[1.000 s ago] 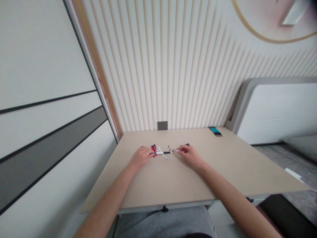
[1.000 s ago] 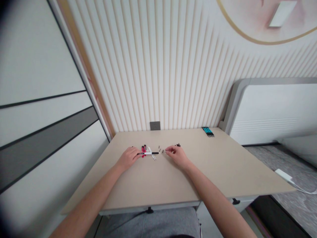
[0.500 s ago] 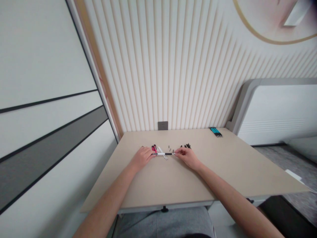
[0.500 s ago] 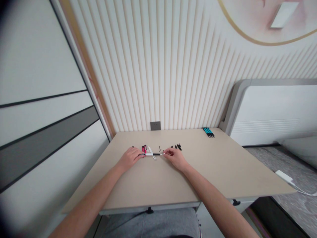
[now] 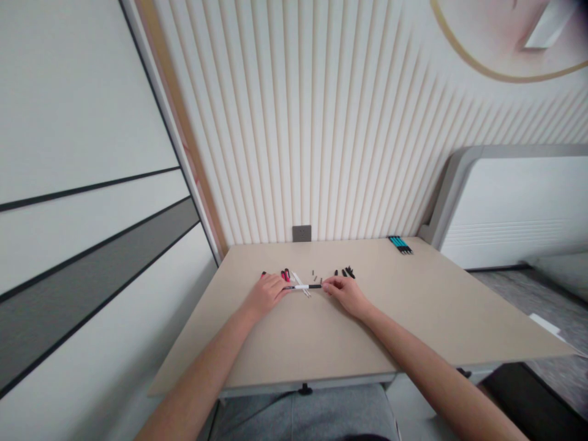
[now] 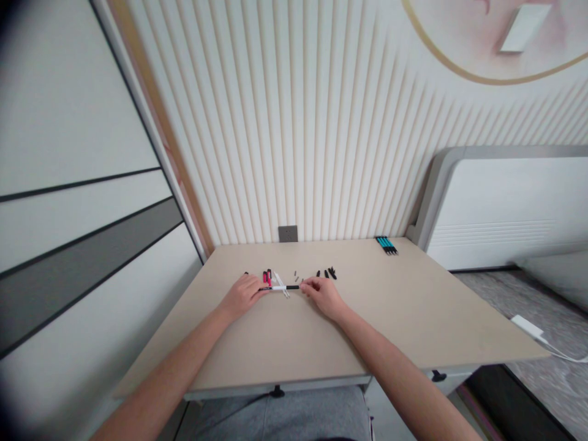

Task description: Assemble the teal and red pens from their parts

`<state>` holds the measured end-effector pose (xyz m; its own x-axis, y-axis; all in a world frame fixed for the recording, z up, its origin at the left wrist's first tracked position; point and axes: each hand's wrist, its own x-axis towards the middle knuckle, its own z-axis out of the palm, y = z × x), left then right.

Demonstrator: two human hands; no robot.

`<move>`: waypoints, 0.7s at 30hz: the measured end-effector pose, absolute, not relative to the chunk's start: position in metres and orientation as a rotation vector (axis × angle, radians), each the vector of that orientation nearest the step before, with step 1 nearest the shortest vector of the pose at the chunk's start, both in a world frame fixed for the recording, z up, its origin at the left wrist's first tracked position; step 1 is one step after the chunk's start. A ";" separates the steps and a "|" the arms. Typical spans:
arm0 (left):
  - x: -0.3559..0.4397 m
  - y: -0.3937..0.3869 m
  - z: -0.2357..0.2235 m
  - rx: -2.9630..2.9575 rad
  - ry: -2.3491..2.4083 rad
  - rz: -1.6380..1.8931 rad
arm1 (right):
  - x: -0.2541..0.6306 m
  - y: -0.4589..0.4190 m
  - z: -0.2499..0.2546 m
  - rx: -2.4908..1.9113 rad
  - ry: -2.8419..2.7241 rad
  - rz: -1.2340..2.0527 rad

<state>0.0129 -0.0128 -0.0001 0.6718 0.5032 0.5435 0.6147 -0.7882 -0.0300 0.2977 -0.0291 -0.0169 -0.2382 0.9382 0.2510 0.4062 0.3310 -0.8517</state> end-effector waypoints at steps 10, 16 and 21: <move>0.013 -0.012 -0.002 -2.664 -0.902 -0.782 | 0.300 -0.033 -0.011 -1.105 -1.939 0.628; 0.013 -0.012 0.000 -2.664 -0.875 -0.795 | 0.300 -0.038 -0.005 -1.133 -2.033 0.574; 0.013 -0.012 0.000 -2.658 -0.863 -0.782 | 0.299 -0.039 -0.004 -1.122 -2.030 0.588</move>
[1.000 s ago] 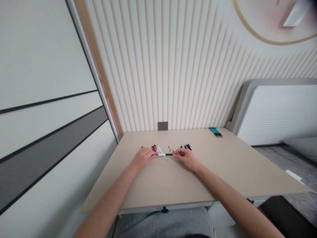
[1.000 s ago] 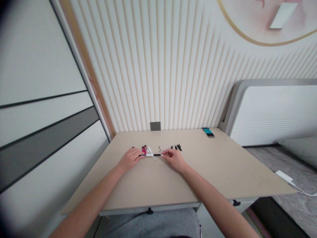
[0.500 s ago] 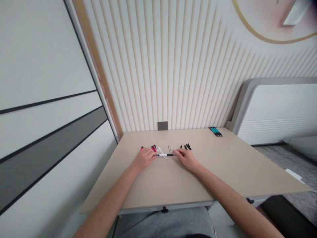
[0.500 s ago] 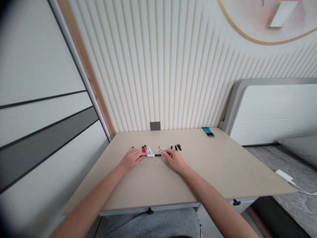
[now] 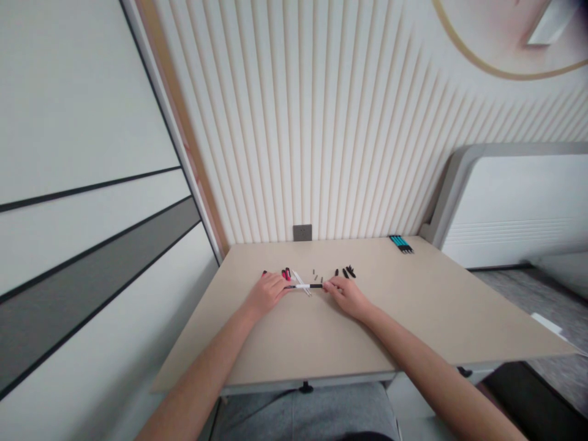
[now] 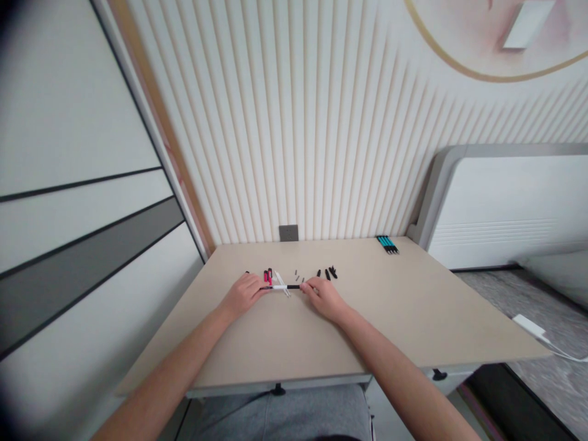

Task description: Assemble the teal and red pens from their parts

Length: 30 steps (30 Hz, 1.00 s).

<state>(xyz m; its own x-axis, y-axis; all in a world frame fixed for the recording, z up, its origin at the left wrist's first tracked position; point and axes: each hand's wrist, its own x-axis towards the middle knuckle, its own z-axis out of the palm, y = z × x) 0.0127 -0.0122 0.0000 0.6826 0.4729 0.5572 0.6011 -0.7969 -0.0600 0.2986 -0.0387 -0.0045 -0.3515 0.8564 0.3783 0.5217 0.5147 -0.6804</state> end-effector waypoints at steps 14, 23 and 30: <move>0.014 -0.015 0.003 -2.648 -0.817 -0.730 | 0.298 -0.043 0.001 -1.125 -2.214 0.482; 0.015 -0.016 0.004 -2.630 -0.813 -0.737 | 0.298 -0.043 -0.001 -1.049 -2.191 0.338; 0.015 -0.016 0.004 -2.660 -0.827 -0.744 | 0.298 -0.041 -0.004 -1.015 -2.261 0.092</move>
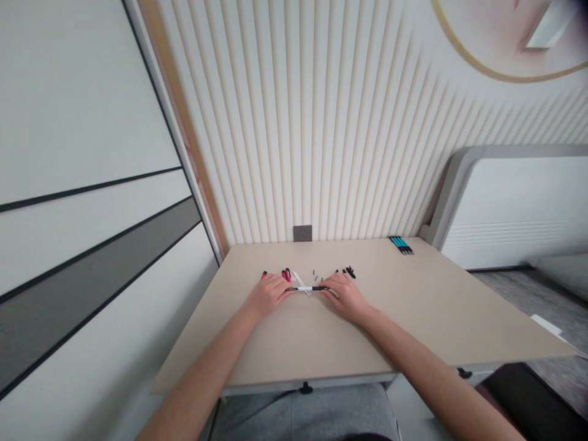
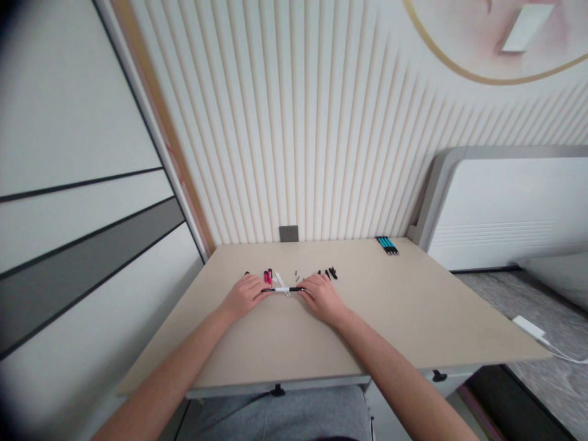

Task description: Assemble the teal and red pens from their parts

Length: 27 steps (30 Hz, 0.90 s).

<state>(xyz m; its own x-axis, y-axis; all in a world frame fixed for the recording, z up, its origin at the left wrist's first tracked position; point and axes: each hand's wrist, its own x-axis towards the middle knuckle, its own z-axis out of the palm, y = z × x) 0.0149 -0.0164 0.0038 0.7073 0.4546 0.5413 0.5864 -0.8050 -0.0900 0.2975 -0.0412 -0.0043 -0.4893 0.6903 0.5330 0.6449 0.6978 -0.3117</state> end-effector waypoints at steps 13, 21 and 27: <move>0.009 -0.013 0.003 -2.504 -0.898 -0.718 | 0.303 -0.035 -0.010 -1.020 -2.181 0.114; 0.016 -0.017 0.006 -2.427 -0.805 -0.617 | 0.304 -0.034 -0.011 -1.014 -2.178 0.124; 0.017 -0.017 0.007 -2.422 -0.778 -0.602 | 0.302 -0.035 -0.012 -1.004 -2.199 0.121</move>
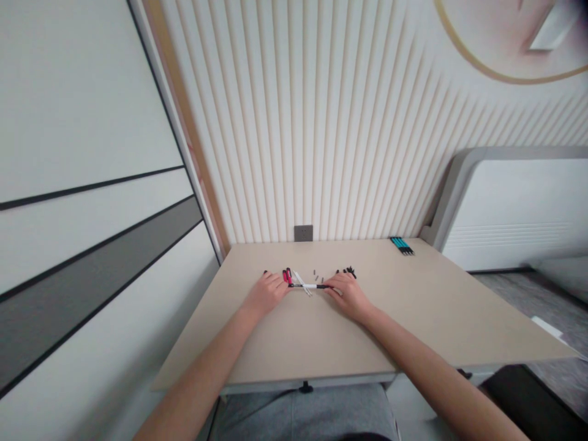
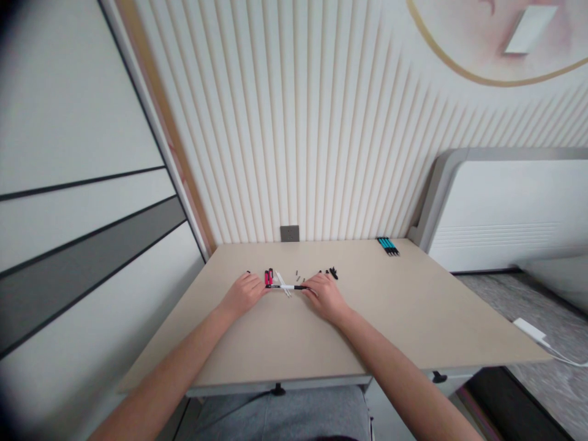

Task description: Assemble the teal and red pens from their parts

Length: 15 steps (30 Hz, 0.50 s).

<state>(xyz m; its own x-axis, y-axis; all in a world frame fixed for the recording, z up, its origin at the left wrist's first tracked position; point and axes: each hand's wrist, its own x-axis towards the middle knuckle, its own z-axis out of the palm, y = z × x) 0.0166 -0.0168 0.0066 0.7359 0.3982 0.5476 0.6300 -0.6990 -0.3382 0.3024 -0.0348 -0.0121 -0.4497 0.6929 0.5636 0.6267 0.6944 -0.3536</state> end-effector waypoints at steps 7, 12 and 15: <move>0.012 -0.017 0.012 -2.396 -0.817 -0.622 | 0.299 -0.035 -0.008 -1.014 -2.111 0.201; 0.015 -0.018 0.011 -2.401 -0.774 -0.603 | 0.299 -0.034 -0.009 -0.984 -2.041 0.327; 0.015 -0.018 0.013 -2.405 -0.788 -0.625 | 0.299 -0.033 -0.009 -0.992 -2.009 0.368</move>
